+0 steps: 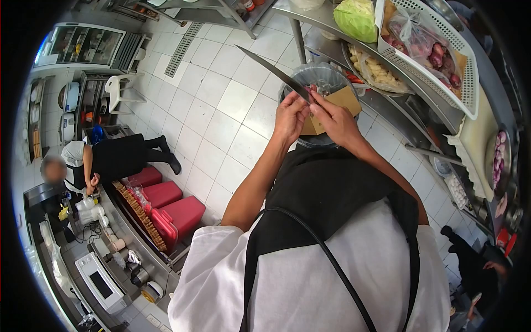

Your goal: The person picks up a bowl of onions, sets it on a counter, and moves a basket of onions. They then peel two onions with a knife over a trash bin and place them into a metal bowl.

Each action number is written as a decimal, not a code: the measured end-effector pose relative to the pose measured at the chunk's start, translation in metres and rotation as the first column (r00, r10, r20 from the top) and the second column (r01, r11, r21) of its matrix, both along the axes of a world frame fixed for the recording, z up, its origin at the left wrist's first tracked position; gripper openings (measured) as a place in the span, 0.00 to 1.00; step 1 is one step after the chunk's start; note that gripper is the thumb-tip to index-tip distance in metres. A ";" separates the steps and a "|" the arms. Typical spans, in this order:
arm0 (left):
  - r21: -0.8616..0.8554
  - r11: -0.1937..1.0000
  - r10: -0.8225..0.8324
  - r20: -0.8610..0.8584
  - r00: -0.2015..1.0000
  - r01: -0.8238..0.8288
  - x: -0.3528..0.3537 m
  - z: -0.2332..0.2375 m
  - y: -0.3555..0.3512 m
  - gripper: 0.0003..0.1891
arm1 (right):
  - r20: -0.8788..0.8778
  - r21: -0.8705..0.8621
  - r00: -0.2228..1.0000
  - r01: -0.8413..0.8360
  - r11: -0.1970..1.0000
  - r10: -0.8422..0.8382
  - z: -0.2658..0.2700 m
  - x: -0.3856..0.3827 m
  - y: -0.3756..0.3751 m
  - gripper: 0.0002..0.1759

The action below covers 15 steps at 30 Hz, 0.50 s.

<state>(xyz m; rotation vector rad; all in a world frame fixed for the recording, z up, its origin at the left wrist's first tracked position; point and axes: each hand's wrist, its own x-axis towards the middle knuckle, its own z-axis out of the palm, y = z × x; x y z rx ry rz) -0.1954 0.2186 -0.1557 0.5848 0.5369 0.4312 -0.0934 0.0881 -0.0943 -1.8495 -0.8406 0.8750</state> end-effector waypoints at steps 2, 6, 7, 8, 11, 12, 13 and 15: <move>-0.017 1.000 0.001 -0.001 1.000 -0.001 -0.001 -0.002 0.001 0.16 | -0.023 0.048 1.000 0.019 0.999 -0.017 -0.007 0.000 0.001 0.30; -0.072 0.997 0.011 0.012 1.000 -0.010 -0.005 -0.006 0.004 0.21 | -0.162 0.133 0.984 0.094 0.987 -0.072 -0.028 0.001 0.005 0.29; -0.078 0.997 0.008 0.019 1.000 -0.006 -0.005 -0.003 0.004 0.22 | -0.221 0.084 0.971 0.109 0.991 -0.088 -0.025 0.004 0.004 0.29; -0.067 0.998 0.000 0.011 1.000 0.001 -0.007 -0.001 0.003 0.22 | -0.278 0.033 0.954 0.122 0.992 -0.108 -0.022 0.006 0.004 0.29; -0.056 0.998 -0.023 0.003 1.000 0.023 -0.011 0.009 0.004 0.22 | -0.411 -0.079 0.898 0.138 0.987 -0.158 -0.014 0.015 0.002 0.29; -0.067 0.997 -0.034 0.012 0.999 0.035 -0.011 0.011 0.005 0.22 | -0.425 -0.094 0.891 0.132 0.987 -0.159 -0.008 0.015 0.001 0.30; -0.078 0.996 -0.048 0.023 0.999 0.049 -0.011 0.012 0.005 0.21 | -0.437 -0.109 0.885 0.127 0.986 -0.162 -0.006 0.015 0.000 0.30; -0.085 0.995 -0.058 0.027 0.998 0.060 -0.009 0.009 0.006 0.20 | -0.421 -0.131 0.894 0.103 0.986 -0.150 -0.005 0.016 0.000 0.31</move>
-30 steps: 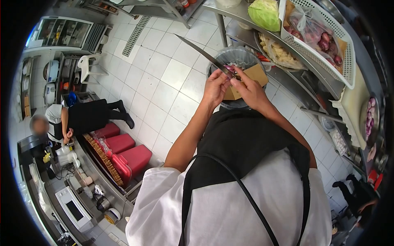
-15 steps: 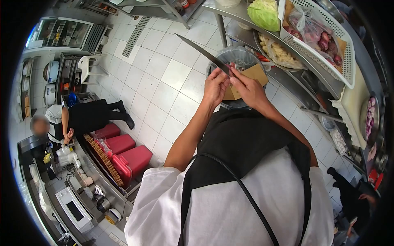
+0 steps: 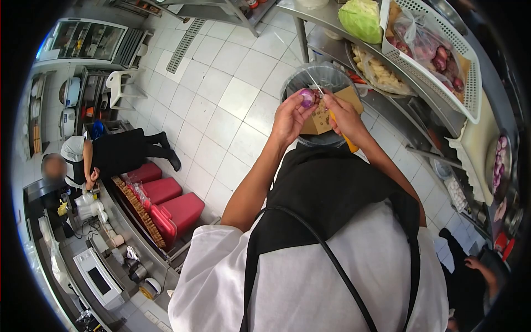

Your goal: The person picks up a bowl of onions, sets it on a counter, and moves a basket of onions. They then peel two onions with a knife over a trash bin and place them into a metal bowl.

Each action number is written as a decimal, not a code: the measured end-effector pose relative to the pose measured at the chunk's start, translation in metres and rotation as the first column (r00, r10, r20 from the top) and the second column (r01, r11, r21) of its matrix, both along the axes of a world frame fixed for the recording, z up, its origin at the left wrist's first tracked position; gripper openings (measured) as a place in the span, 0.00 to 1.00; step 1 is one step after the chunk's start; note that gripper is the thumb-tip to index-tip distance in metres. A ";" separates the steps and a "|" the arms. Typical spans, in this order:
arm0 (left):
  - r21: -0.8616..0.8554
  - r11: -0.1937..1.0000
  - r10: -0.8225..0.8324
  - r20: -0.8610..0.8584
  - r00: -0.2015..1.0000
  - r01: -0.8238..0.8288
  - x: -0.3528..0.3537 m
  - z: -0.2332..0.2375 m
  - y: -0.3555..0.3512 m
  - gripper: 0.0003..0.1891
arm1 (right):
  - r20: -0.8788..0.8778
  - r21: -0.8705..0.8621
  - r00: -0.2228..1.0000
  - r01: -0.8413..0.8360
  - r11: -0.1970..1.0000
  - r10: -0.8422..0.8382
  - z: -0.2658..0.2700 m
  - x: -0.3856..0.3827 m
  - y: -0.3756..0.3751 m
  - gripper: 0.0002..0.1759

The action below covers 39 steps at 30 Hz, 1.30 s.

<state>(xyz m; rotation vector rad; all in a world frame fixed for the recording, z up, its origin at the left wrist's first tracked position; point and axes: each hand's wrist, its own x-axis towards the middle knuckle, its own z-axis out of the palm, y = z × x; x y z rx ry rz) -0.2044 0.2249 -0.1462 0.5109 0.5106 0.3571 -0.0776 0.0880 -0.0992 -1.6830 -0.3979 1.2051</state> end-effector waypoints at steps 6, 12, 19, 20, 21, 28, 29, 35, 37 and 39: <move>0.074 0.997 -0.019 -0.008 1.000 0.019 0.004 0.000 0.000 0.19 | 0.197 0.030 0.980 -0.009 0.999 0.003 -0.005 -0.005 0.000 0.33; 0.115 0.993 0.027 -0.097 0.995 -0.015 0.007 0.000 -0.003 0.19 | 0.186 0.070 0.982 -0.047 0.996 0.033 0.000 -0.008 0.001 0.34; 0.183 0.983 -0.004 -0.087 0.996 0.020 0.009 0.014 -0.011 0.20 | 0.113 0.114 0.994 -0.005 0.993 -0.008 -0.002 -0.008 0.002 0.32; 0.172 0.985 -0.019 -0.073 0.997 0.031 0.008 0.011 -0.010 0.20 | 0.078 0.114 0.997 0.011 0.993 -0.020 -0.004 -0.008 0.001 0.31; 0.162 0.986 -0.033 -0.060 0.998 0.043 0.008 0.008 -0.009 0.20 | 0.042 0.114 0.999 0.028 0.993 -0.033 -0.006 -0.008 0.001 0.31; 0.142 0.989 -0.032 -0.080 0.996 0.044 0.008 0.005 -0.008 0.21 | -0.119 0.074 0.991 0.074 0.995 -0.064 -0.011 -0.002 -0.003 0.29; 0.131 0.991 -0.021 -0.094 0.995 0.033 0.008 0.005 -0.008 0.21 | -0.109 0.051 0.992 0.076 0.996 -0.070 -0.010 -0.001 -0.003 0.29; 0.199 0.980 0.029 -0.171 0.985 0.006 0.007 0.003 -0.008 0.20 | 0.253 0.032 0.966 -0.069 0.997 0.059 -0.014 -0.002 -0.003 0.34; 0.251 0.968 0.035 -0.206 0.978 0.019 0.008 0.003 -0.007 0.19 | 0.385 0.032 0.918 -0.120 0.992 0.099 -0.016 -0.006 -0.003 0.38; 0.289 0.956 0.014 -0.210 0.978 0.048 0.009 0.005 -0.008 0.19 | 0.367 0.022 0.922 -0.143 0.989 0.126 -0.011 -0.009 -0.001 0.42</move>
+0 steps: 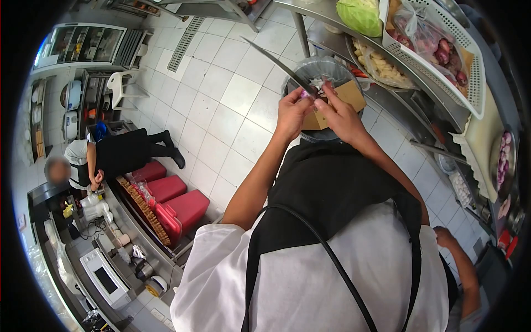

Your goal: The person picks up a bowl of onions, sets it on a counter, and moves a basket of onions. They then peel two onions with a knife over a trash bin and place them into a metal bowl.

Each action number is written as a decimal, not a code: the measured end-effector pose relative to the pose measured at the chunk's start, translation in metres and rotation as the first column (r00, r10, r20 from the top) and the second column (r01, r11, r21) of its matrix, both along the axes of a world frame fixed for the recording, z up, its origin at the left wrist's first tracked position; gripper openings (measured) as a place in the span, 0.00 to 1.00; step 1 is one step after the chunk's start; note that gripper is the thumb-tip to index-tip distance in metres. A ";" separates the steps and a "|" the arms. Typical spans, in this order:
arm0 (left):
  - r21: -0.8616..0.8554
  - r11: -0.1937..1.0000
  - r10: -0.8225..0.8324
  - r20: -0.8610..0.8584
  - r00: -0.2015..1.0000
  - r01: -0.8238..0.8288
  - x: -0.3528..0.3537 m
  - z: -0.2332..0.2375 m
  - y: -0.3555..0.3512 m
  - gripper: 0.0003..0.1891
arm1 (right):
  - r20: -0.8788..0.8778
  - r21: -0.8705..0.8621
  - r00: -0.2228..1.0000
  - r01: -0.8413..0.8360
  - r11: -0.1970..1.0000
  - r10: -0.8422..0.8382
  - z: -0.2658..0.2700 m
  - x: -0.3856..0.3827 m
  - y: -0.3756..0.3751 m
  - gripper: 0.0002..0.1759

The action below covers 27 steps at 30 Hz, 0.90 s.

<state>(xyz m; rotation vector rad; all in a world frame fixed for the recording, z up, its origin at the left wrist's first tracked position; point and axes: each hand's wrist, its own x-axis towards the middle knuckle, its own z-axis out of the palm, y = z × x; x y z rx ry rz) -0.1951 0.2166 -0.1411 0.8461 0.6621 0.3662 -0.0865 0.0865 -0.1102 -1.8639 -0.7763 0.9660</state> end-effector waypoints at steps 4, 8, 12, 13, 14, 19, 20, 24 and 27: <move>0.083 0.996 -0.020 -0.009 1.000 0.021 0.000 0.000 -0.001 0.17 | 0.073 0.054 0.997 -0.022 0.998 0.019 0.006 -0.003 0.001 0.42; 0.080 0.996 -0.032 -0.009 0.999 0.033 -0.001 -0.003 0.001 0.17 | 0.008 0.021 1.000 -0.008 1.000 0.008 0.006 -0.001 0.002 0.39; 0.084 0.996 -0.009 -0.018 1.000 0.010 -0.002 -0.004 0.000 0.18 | -0.026 0.025 1.000 0.007 1.000 -0.006 0.003 0.000 0.003 0.37; 0.080 0.997 -0.004 -0.021 1.000 0.006 -0.002 -0.001 0.000 0.19 | -0.025 0.031 1.000 0.013 0.999 -0.012 0.001 0.000 0.003 0.36; 0.064 0.998 0.000 -0.019 1.000 0.001 -0.002 0.002 -0.001 0.20 | -0.048 0.048 0.998 0.042 0.998 -0.039 -0.004 0.001 0.003 0.36; -0.049 0.999 -0.011 -0.005 1.000 0.010 -0.007 0.006 0.003 0.22 | -0.376 -0.029 0.914 0.149 0.988 -0.149 -0.005 0.011 0.003 0.32; -0.097 0.995 0.000 0.012 1.000 0.001 -0.010 0.005 0.005 0.23 | -0.412 -0.025 0.892 0.192 0.981 -0.185 -0.005 0.011 0.005 0.31; -0.217 0.976 0.040 0.072 0.997 -0.024 -0.016 -0.001 0.010 0.24 | -0.447 -0.116 0.875 0.150 0.982 -0.186 -0.014 0.022 0.004 0.31; -0.204 0.978 0.046 0.073 0.996 -0.031 -0.016 -0.004 0.011 0.23 | -0.425 -0.099 0.887 0.152 0.983 -0.180 -0.010 0.018 0.005 0.32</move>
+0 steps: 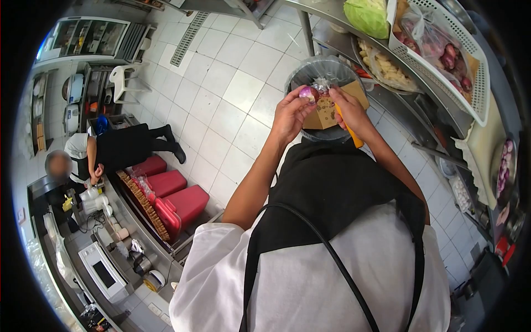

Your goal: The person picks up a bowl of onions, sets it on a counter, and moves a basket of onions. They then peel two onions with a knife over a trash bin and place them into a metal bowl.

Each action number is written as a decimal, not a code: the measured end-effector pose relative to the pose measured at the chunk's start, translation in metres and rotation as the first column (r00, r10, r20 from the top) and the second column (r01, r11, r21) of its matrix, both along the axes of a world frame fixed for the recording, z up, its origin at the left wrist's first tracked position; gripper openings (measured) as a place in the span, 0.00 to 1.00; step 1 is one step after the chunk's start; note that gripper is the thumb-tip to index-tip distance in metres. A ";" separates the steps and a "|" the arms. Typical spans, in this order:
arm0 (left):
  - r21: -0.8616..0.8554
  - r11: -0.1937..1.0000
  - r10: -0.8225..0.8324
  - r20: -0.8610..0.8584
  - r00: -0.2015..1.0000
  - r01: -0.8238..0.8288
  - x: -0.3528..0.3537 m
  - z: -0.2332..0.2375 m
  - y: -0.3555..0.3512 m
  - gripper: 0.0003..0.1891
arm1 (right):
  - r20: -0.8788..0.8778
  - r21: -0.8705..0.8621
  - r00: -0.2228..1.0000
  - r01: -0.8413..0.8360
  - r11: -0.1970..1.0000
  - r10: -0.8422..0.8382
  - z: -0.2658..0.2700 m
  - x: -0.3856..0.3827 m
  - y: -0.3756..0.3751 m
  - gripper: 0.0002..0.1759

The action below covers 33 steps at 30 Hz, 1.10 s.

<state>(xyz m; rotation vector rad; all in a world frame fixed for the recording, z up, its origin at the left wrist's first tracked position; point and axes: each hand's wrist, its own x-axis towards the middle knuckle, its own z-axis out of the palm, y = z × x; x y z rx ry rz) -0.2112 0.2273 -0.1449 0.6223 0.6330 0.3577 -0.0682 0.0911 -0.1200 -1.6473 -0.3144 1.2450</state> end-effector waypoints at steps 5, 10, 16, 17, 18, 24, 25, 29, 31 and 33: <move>0.107 0.994 0.023 -0.060 0.998 -0.016 0.008 0.004 -0.002 0.19 | 0.255 0.054 0.965 -0.076 0.996 0.059 0.002 -0.009 0.002 0.36; 0.126 0.991 0.059 -0.062 0.996 -0.051 0.016 0.005 -0.003 0.13 | 0.449 0.028 0.876 -0.210 0.977 0.175 0.020 -0.014 0.001 0.37; 0.185 0.982 0.063 -0.089 0.994 -0.046 0.019 0.000 -0.003 0.08 | 0.506 0.098 0.851 -0.217 0.971 0.139 0.018 -0.018 0.000 0.37; 0.189 0.981 0.063 -0.095 0.993 -0.044 0.019 0.000 -0.004 0.08 | 0.501 0.083 0.852 -0.220 0.972 0.150 0.020 -0.017 0.000 0.37; 0.195 0.980 0.064 -0.102 0.993 -0.043 0.019 0.000 -0.004 0.08 | 0.504 0.102 0.853 -0.214 0.971 0.135 0.018 -0.017 0.000 0.37; 0.245 0.969 0.050 -0.126 0.991 -0.018 0.024 -0.002 -0.006 0.10 | 0.535 0.085 0.835 -0.204 0.975 0.128 0.016 -0.018 -0.002 0.36; 0.250 0.968 0.044 -0.124 0.991 -0.012 0.025 -0.002 -0.007 0.10 | 0.532 0.043 0.833 -0.207 0.977 0.153 0.021 -0.018 -0.002 0.35; 0.295 0.956 0.047 -0.126 0.991 -0.008 0.027 0.000 -0.010 0.11 | 0.480 -0.059 0.850 -0.213 0.975 0.215 0.030 -0.013 -0.003 0.33; 0.303 0.953 0.043 -0.118 0.992 -0.005 0.027 0.000 -0.010 0.11 | 0.506 -0.013 0.844 -0.195 0.981 0.174 0.027 -0.013 -0.005 0.32; 0.325 0.946 0.034 -0.142 0.989 0.014 0.024 0.000 -0.010 0.13 | 0.513 0.092 0.854 -0.156 0.983 0.088 0.013 -0.014 -0.005 0.31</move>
